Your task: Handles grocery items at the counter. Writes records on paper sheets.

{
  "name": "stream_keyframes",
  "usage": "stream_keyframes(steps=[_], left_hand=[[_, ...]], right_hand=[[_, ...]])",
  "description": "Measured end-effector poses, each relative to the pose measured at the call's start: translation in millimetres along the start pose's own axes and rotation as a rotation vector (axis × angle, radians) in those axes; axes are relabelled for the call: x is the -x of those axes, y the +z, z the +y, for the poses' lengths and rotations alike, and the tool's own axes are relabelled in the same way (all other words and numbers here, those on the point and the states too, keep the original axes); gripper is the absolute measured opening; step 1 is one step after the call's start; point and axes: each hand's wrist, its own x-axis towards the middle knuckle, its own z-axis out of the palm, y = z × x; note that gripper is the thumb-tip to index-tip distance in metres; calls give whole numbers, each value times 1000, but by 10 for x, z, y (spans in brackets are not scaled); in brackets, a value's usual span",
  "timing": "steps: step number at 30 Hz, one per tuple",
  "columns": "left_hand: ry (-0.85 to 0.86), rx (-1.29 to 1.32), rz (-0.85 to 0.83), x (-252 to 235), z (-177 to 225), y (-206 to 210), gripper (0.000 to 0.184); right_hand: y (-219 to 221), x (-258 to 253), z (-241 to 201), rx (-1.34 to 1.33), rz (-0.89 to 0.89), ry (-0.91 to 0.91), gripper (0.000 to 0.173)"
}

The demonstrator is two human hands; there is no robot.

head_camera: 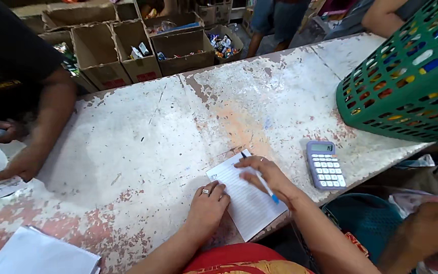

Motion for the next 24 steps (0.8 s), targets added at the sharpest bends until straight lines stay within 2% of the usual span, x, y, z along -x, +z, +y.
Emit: stream_keyframes(steps=[2,3,6,9,12,13,14,16,17,18,20,21,23,24], left_hand=[[4,-14,21,-19,-14,28,18],[12,-26,32,-18,-17,38,18],[50,-40,-4,-5,-17,2,21],[58,-47,-100,-77,-2,-148,24],[36,-22,128,-148,-25,-300,27],[5,23,200,-179,-36,-382,31],[-56,104,213,-200,-41,-486,45],[-226,322,132,-213,-60,-653,85],[-281,443,98,-203,-76,-670,88],[-300,574,83,-182,-78,-655,75],[-203,802,125,-137,-29,-591,31],[-83,886,167,-121,5,-577,23],[193,970,323,-127,69,-626,19],[276,979,375,-135,87,-699,19]], right_hand=[[-27,141,30,261,-218,-17,49],[23,201,72,354,-243,-51,53],[172,352,213,421,-91,-176,51],[265,411,229,423,-6,-221,44],[311,288,198,447,154,-340,22],[255,235,139,434,242,-375,24],[152,190,46,404,332,-409,25],[-135,170,-208,337,461,-490,24],[-295,193,-345,316,490,-540,22],[-456,216,-464,301,500,-596,20],[-755,269,-629,278,496,-650,17],[-886,283,-670,258,506,-632,18],[-1100,248,-662,149,523,-512,23],[-1153,195,-658,37,515,-418,28]])
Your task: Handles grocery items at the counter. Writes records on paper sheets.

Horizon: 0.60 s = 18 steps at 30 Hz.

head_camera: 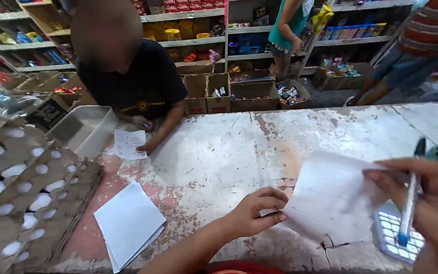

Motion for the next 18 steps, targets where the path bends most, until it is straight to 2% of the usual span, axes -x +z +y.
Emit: stream_keyframes(steps=[2,3,6,7,9,12,14,15,17,18], left_hand=[[55,19,20,-73,104,-70,27],[43,44,24,-100,129,-114,30],[-27,114,-15,-134,85,-227,34],[-82,122,-2,-108,55,-225,31],[-252,135,59,-41,0,-181,19],[-503,216,196,22,-52,-129,16],[-641,239,354,15,-99,-77,21],[-696,247,436,0,-132,-40,22],[-778,293,555,-18,-201,64,28],[-831,344,596,-27,-217,131,33]], right_hand=[[121,-58,55,-269,-82,256,38],[234,15,116,-412,-185,350,39],[656,425,57,-768,-563,541,19],[759,554,-75,-894,-600,638,17],[833,754,-220,-1053,-530,776,20],[841,802,-59,-1046,-190,859,21],[747,763,92,-1041,-13,950,41],[708,767,167,-1040,35,957,41],[698,793,243,-921,85,913,25],[714,779,252,-824,93,907,30]])
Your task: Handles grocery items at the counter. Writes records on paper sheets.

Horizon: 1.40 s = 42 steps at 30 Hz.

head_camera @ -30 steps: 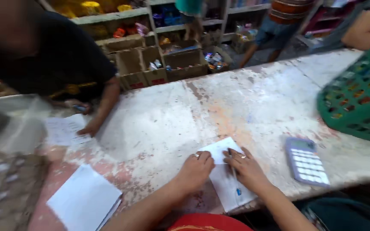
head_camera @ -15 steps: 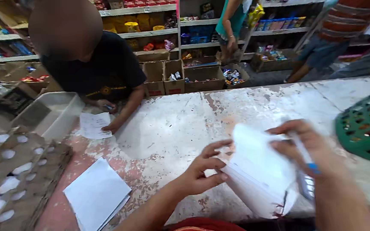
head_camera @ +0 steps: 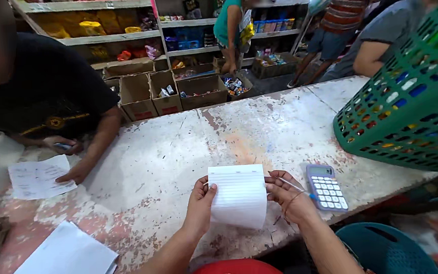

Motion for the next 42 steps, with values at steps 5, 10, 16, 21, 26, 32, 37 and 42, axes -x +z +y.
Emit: stream_keyframes(steps=[5,10,16,21,26,32,37,42], left_hand=[[-423,259,111,63,-53,319,48],[-197,-529,-267,12,-232,55,87],[198,-1396,-242,-82,-91,-172,50],[488,-1488,-388,-523,-272,86,55],[312,-1541,-440,-686,-390,204,73],[369,-1495,-442,-699,-422,157,73],[358,-1478,-461,-713,-418,153,73],[352,-1484,-472,-711,-435,174,75]], right_hand=[[-31,-329,-109,179,127,9,34],[-223,-726,30,922,6,26,33],[-94,-773,90,759,118,-327,34],[127,-978,391,1203,-187,-360,53],[277,-989,687,1446,-262,-365,56],[244,-1005,730,1386,-224,-451,60],[221,-988,717,1404,-171,-399,69],[34,-1030,687,1429,2,-322,82]])
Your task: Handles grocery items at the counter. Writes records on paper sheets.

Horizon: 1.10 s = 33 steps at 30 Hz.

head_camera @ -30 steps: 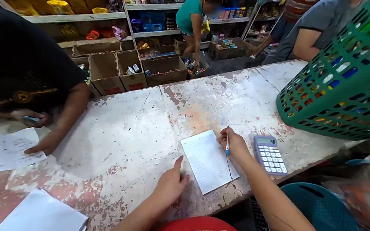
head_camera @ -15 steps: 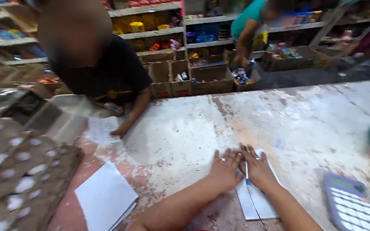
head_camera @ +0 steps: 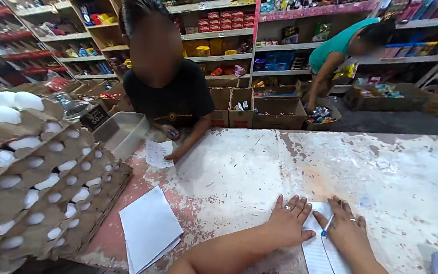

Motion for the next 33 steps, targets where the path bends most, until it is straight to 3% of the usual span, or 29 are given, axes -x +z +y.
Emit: stream_keyframes(steps=[10,16,21,23,28,31,33], left_hand=[[-20,-4,-7,-10,-22,1,80],[-10,83,122,-44,-62,-109,56],[176,386,364,-58,-201,-76,30],[147,457,377,-51,-204,-83,32],[-21,432,284,-55,-149,-140,36],[-137,224,237,-5,-74,-198,37],[-208,59,174,89,91,-212,53]], right_hand=[[-66,-84,199,-182,64,-60,51],[-113,-72,203,-218,197,-170,33],[-126,-32,194,-733,261,-116,35],[-141,-43,213,-907,237,-95,34],[-223,-31,214,-1002,170,88,29],[-182,-43,259,-880,130,73,32],[-218,-16,256,-726,167,33,34]])
